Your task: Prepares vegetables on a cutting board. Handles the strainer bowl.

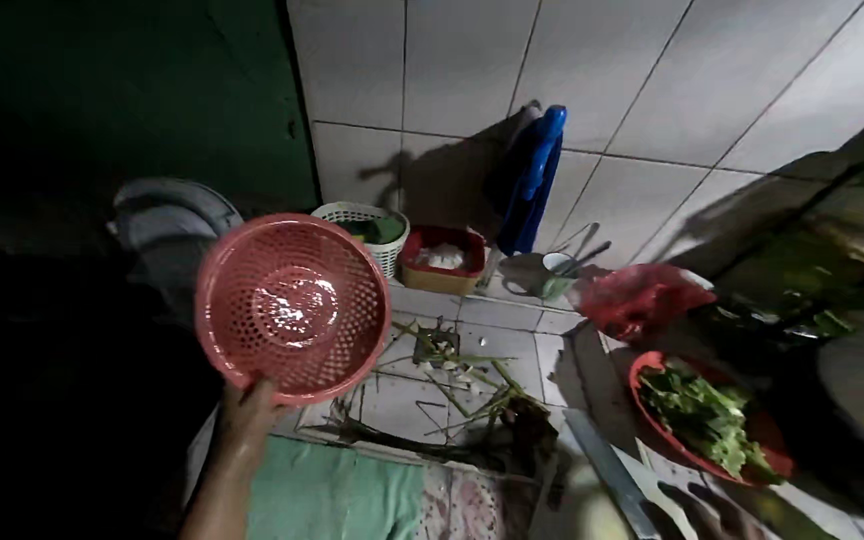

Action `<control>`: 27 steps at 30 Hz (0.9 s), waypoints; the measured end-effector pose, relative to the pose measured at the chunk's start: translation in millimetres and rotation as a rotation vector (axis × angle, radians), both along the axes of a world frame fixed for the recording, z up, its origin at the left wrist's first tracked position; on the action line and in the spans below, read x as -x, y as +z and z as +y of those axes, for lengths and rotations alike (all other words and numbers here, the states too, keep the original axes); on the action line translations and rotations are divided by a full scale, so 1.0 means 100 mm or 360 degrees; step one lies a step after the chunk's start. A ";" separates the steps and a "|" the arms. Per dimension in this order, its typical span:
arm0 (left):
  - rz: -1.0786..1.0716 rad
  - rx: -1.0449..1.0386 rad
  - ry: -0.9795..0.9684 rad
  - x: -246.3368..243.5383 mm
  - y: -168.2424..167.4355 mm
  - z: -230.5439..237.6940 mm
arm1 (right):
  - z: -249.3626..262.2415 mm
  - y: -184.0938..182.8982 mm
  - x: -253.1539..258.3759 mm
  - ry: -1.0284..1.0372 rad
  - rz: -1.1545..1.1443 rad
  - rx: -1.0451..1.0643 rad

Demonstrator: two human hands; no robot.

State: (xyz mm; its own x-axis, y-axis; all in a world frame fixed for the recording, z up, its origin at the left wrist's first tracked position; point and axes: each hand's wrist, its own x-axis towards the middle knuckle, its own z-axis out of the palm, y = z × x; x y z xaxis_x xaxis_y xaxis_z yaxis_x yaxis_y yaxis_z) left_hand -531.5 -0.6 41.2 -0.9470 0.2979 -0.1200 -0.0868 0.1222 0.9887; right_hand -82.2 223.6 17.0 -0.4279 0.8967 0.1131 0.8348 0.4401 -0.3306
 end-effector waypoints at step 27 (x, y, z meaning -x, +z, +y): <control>-0.0074 0.0478 -0.1121 -0.34 0.11 2.23 | 2.09 2.13 2.98 0.0656 0.1191 0.0459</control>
